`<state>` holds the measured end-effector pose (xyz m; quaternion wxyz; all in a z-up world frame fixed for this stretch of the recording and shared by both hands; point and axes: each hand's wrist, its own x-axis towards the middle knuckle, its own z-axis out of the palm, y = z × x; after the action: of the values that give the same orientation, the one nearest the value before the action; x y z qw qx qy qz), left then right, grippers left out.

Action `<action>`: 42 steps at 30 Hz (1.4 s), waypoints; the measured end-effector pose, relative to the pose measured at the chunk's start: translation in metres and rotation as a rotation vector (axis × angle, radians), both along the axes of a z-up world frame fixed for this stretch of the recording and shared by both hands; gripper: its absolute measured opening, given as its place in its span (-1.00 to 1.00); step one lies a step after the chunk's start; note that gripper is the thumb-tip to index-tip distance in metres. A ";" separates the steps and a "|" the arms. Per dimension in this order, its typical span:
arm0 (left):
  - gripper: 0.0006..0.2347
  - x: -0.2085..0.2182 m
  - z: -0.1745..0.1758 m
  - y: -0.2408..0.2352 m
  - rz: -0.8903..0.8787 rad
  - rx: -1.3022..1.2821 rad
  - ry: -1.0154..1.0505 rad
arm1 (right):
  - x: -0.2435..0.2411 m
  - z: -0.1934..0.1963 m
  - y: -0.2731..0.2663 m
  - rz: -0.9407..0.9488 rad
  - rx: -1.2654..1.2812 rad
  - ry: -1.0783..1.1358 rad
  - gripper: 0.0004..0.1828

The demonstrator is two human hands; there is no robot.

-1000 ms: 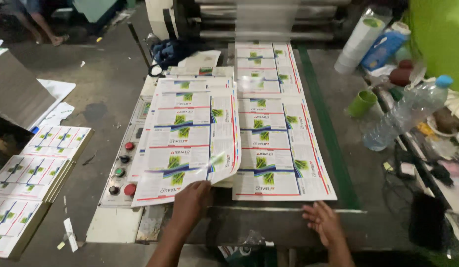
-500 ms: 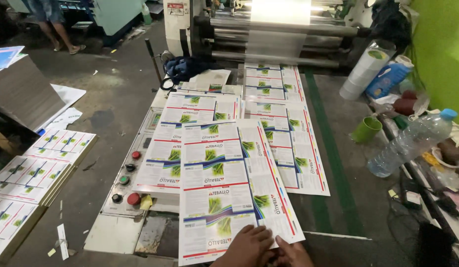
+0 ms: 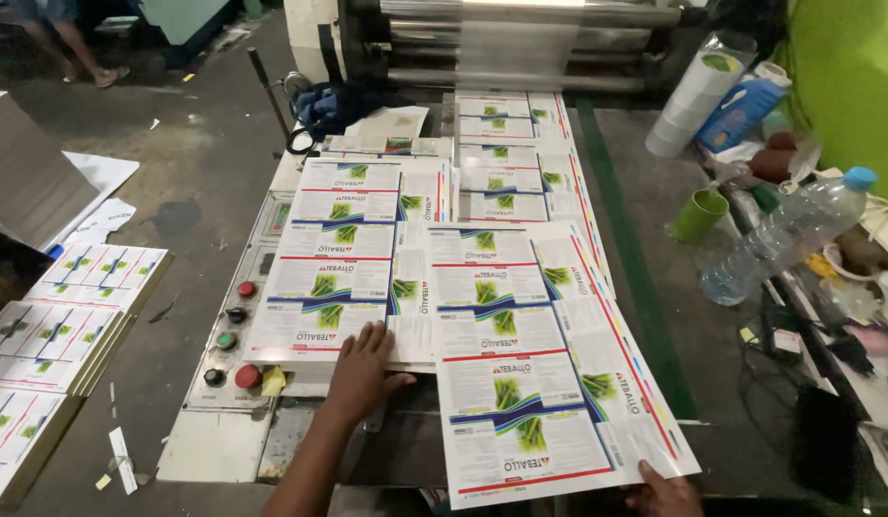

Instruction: Collecting and organizing stacks of printed sheets from a machine output.

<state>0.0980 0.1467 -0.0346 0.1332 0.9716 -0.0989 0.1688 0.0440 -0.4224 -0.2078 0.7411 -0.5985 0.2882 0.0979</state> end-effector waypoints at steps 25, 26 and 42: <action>-0.84 -0.061 0.065 -0.018 0.217 -0.211 -0.056 | -0.033 0.029 0.041 -0.003 -0.086 -0.009 -0.65; -0.83 -0.064 0.062 -0.020 0.246 -0.219 -0.008 | -0.027 0.025 0.044 -0.004 -0.068 -0.051 -0.64; -0.82 -0.082 0.056 -0.073 -0.098 -0.377 -0.272 | 0.023 0.072 0.081 -0.020 -0.011 0.047 -0.39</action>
<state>0.0158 0.0741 0.0218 0.3057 0.8919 -0.1296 0.3069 0.0666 -0.3415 -0.1361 0.7318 -0.5971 0.3121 0.1028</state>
